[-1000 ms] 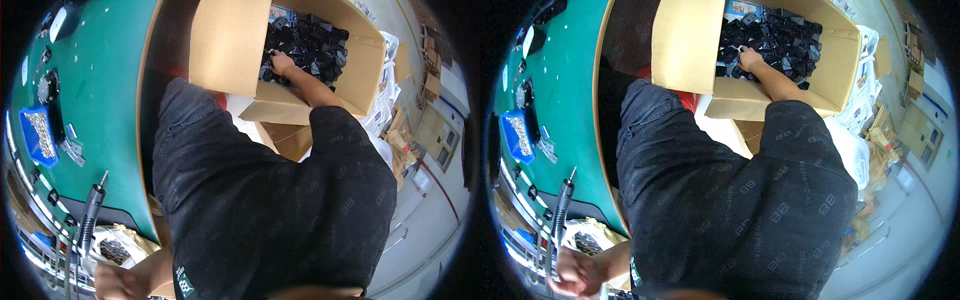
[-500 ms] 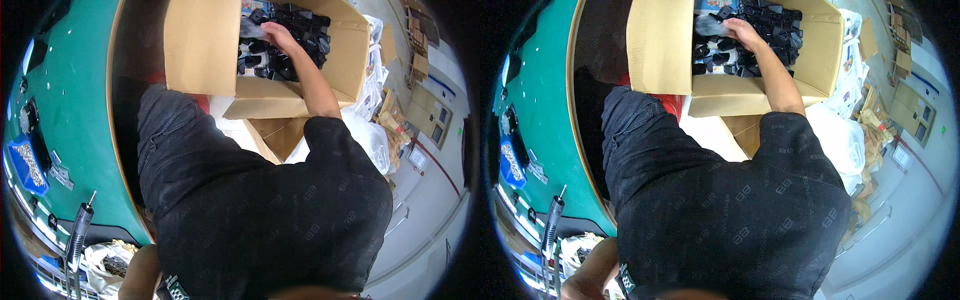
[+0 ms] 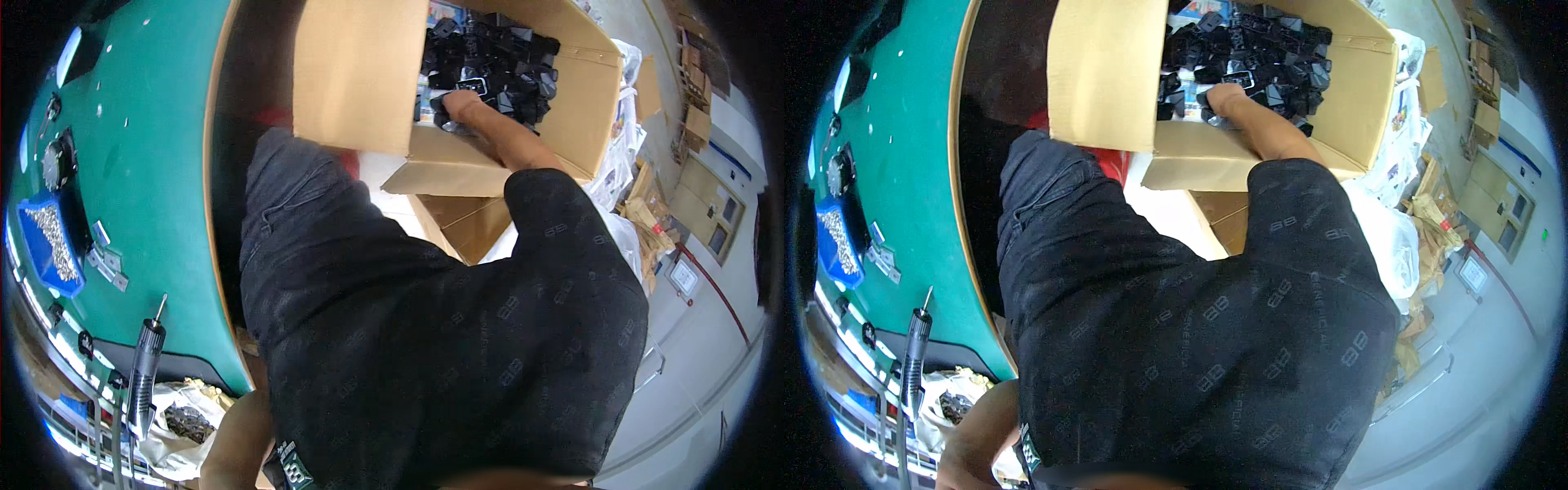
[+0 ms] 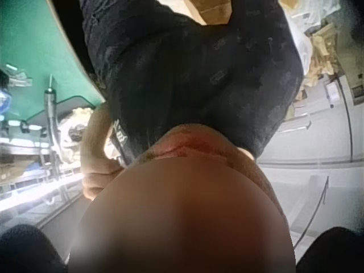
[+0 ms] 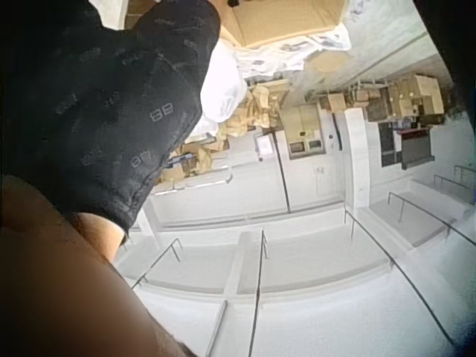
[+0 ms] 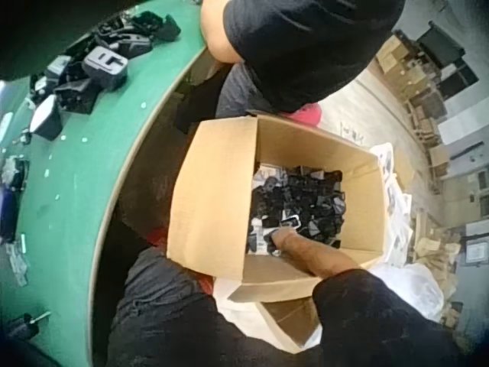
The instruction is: Manually assemble components and use an electric screwdriver to secure screws into electronic housings.
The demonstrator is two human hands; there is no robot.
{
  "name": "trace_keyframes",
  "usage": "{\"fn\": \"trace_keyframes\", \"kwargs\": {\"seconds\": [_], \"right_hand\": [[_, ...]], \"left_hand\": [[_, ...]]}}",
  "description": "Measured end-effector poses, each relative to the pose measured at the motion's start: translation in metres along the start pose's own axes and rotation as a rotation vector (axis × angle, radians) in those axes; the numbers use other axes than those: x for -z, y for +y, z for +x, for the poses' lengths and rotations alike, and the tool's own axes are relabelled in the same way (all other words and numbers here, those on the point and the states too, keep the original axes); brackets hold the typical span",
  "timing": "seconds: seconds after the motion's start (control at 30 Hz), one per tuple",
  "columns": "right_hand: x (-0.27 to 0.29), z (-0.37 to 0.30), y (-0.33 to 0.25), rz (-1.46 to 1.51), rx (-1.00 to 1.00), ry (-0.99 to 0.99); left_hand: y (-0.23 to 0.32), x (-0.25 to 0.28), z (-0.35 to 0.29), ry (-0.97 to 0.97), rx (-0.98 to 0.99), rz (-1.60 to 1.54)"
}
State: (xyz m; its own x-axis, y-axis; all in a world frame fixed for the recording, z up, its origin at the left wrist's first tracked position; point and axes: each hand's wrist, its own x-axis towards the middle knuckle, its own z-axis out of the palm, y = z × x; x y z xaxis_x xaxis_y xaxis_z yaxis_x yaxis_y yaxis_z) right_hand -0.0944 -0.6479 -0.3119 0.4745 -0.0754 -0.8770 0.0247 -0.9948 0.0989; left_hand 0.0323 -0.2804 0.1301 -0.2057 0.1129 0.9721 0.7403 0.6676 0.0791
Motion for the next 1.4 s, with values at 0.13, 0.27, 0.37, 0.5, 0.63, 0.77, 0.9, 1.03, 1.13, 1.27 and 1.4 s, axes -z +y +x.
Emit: {"fn": "trace_keyframes", "kwargs": {"seconds": [0.13,0.27,0.37,0.5,0.63,0.77,0.9,1.03,1.13,1.27,1.4], "right_hand": [[0.008,-0.003,0.002,-0.137,0.065,-0.074],[0.001,-0.002,0.001,-0.269,0.143,-0.075],[-0.017,-0.016,0.007,-0.335,0.101,-0.067],[-0.018,-0.009,-0.001,-0.297,0.079,0.042],[-0.010,-0.011,0.014,-0.243,0.253,0.115],[-0.018,-0.022,0.040,-0.232,0.258,0.141],[-0.010,-0.038,0.040,-0.113,0.147,0.171],[-0.011,-0.025,0.030,-0.184,0.135,0.041],[-0.003,-0.022,0.011,-0.319,0.152,-0.009],[-0.026,-0.013,0.007,-0.449,0.297,-0.015],[-0.021,-0.018,0.010,-0.262,0.400,-0.025]], "left_hand": [[0.004,-0.022,0.017,-0.007,-0.004,-0.026],[0.022,-0.085,0.033,0.444,0.449,1.739],[0.021,-0.074,0.018,0.467,0.638,1.941],[0.012,-0.060,0.023,0.629,0.759,1.971],[0.019,-0.084,0.042,0.810,0.521,1.676],[0.044,-0.120,0.027,0.904,0.545,1.763],[0.051,-0.132,-0.003,1.094,0.816,1.822],[0.019,-0.133,-0.067,1.272,1.172,2.399],[0.016,-0.117,-0.086,1.196,1.735,2.177],[0.020,-0.113,-0.110,1.265,1.938,2.027],[0.021,-0.110,-0.122,1.267,1.780,2.172]]}}
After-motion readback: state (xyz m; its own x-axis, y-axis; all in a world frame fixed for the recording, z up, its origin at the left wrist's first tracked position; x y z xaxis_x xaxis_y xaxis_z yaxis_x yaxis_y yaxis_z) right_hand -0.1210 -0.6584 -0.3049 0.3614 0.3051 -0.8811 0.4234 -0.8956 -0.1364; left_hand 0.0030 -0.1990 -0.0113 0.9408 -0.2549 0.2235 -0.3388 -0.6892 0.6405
